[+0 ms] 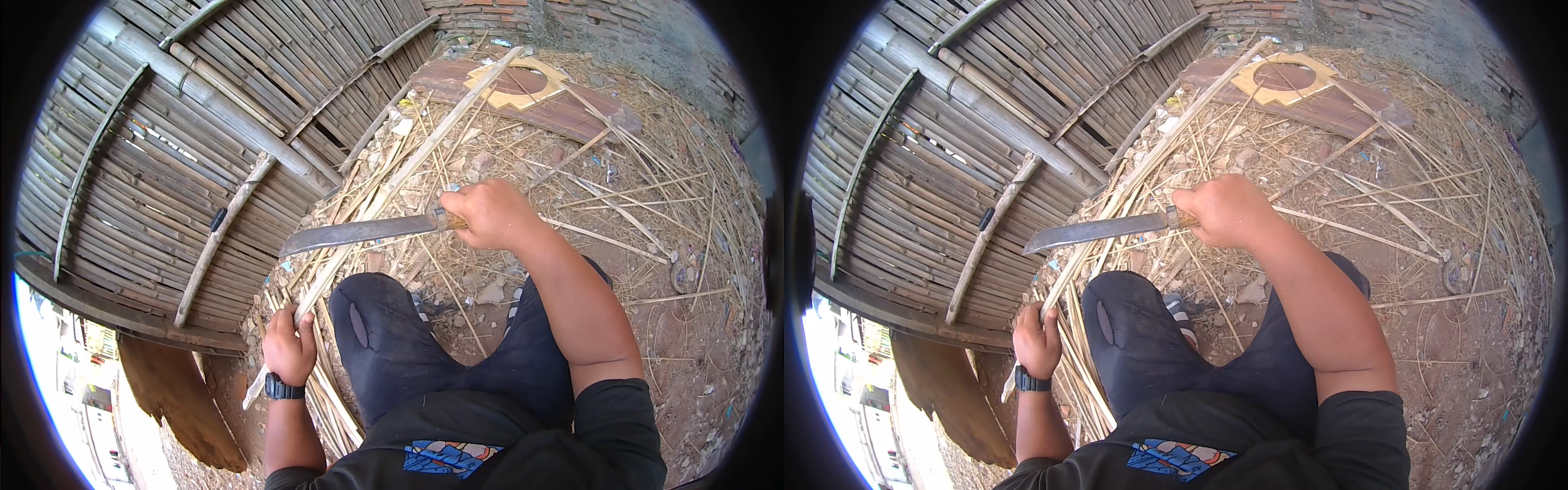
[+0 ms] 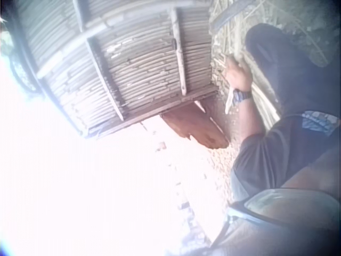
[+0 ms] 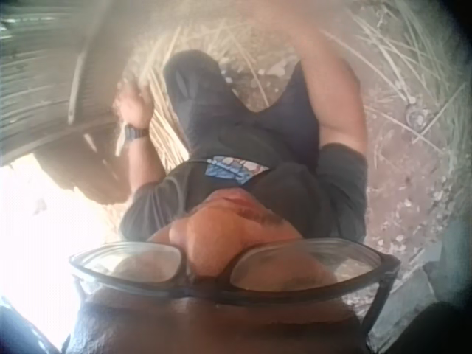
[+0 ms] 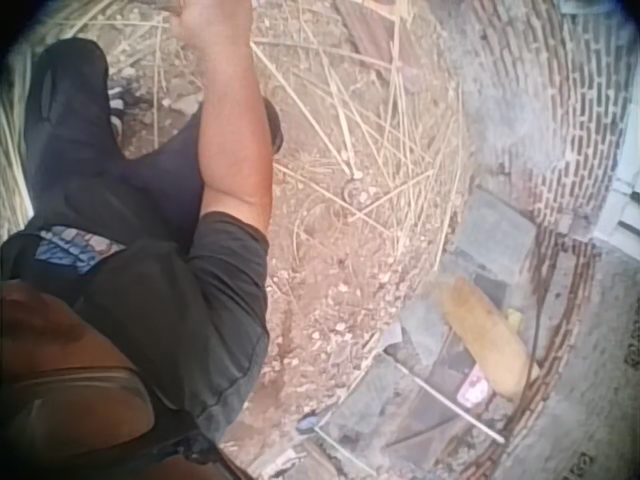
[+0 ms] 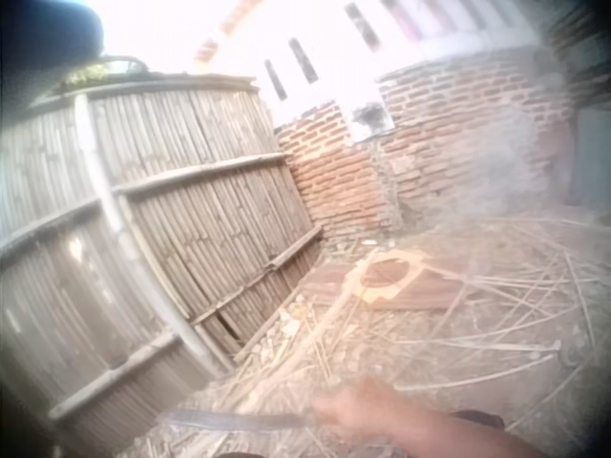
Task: The person splits a long bamboo stick into thin strips using a machete. They hold the bamboo with one hand and repeatedly strike it with the machete to separate the strips.
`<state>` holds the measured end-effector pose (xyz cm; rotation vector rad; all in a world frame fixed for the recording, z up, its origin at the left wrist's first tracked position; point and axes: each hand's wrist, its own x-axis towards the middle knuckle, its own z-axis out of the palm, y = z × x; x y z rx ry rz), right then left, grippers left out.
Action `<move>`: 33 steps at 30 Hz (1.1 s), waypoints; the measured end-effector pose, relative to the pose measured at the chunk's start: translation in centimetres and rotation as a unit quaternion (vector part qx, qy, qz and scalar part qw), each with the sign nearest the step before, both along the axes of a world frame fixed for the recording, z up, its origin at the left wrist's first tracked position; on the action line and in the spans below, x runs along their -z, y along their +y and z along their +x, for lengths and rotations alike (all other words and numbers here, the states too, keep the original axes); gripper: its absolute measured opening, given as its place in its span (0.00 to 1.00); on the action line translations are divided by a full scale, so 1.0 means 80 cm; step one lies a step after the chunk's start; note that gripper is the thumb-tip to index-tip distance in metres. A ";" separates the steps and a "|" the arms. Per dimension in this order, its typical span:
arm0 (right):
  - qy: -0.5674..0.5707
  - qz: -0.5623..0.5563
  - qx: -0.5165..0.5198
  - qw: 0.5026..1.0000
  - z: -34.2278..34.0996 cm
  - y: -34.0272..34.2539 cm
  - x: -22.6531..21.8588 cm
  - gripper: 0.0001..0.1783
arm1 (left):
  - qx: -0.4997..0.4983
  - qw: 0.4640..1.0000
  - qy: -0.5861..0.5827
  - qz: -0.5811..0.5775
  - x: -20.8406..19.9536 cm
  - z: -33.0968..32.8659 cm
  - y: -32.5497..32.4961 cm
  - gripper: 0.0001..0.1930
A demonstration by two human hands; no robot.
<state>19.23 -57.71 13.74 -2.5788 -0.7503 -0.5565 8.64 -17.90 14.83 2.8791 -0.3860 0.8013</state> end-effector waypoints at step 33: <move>0.002 0.058 0.040 0.998 0.009 -0.012 0.005 0.14 | -0.007 0.998 0.046 -0.041 -0.002 0.004 -0.005 0.16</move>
